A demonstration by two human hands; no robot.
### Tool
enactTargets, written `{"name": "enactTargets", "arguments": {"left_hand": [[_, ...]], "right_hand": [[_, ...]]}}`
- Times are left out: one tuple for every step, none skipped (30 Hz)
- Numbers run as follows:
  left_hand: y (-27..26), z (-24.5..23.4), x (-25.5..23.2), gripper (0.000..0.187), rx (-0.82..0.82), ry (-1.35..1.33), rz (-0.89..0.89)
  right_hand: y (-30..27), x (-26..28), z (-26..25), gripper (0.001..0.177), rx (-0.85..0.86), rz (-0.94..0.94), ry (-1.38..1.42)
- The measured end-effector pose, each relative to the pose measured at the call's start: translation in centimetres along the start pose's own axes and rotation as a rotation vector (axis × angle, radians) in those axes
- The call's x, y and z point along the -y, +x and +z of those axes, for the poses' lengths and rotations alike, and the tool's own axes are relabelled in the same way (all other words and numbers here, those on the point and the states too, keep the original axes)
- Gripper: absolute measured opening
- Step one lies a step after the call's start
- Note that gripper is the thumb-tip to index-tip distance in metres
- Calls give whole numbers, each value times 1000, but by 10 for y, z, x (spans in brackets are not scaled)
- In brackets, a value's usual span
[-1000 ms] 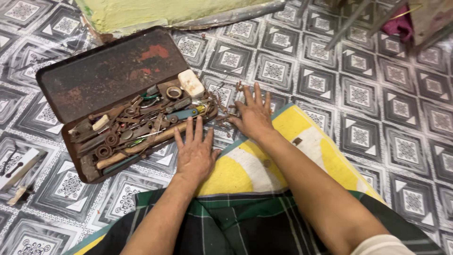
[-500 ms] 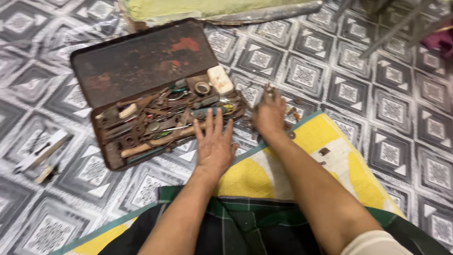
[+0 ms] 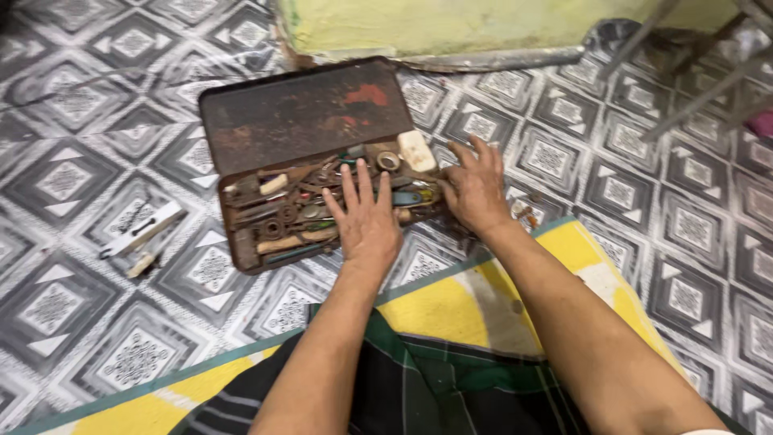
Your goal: The person sits on a mat and repeatedly picks up small metal parts and tools from a toolbox, placing them on the floor mat, then returns them to the box. The person closes the toolbox at the end.
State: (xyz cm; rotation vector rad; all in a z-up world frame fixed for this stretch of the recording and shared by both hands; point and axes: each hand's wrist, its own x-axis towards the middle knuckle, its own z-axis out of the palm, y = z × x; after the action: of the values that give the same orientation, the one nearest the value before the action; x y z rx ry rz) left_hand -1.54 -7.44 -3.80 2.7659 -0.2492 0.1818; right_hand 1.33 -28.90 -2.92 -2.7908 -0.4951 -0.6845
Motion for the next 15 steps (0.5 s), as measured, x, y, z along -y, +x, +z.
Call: {"name": "enactTargets", "arguments": {"left_hand": [[2, -3, 2, 67, -18, -2, -17], [6, -6, 6, 65, -35, -4, -33], [9, -10, 11, 63, -37, -7, -77], [13, -15, 19, 61, -39, -10, -120], [18, -21, 27, 59, -45, -11, -162], [19, -26, 35, 62, -9, -61, -204], [20, -32, 43, 65, 27, -113, -244], [22, -37, 48, 69, 64, -165, -283], [24, -40, 52, 70, 66, -152, -304], [27, -42, 54, 72, 68, -138, -325], [27, -44, 56, 74, 73, -126, -348], [30, -45, 57, 81, 129, -92, -397], [32, -46, 59, 87, 191, -56, -443], [32, -46, 61, 94, 252, -19, -490], [33, -47, 62, 95, 261, -18, -509]], "right_hand": [[11, 10, 3, 13, -1, -31, 19], [23, 21, 9, 14, -3, -62, 39], [31, 31, 14, 14, 1, -87, 57], [38, 39, 20, 16, 0, -98, 68], [46, 47, 26, 18, -6, -111, 79], [54, 54, 32, 20, -12, -124, 90], [62, 60, 38, 22, 6, -122, 83], [69, 66, 45, 23, 24, -121, 76], [75, 70, 50, 25, 44, -119, 66], [81, 74, 56, 22, 54, -93, 61], [86, 78, 62, 18, 69, -68, 57], [89, 79, 65, 15, 83, -44, 53], [89, 78, 66, 18, 85, -40, 47], [88, 75, 64, 22, 87, -36, 42], [86, 71, 59, 27, 87, -28, 34]]}}
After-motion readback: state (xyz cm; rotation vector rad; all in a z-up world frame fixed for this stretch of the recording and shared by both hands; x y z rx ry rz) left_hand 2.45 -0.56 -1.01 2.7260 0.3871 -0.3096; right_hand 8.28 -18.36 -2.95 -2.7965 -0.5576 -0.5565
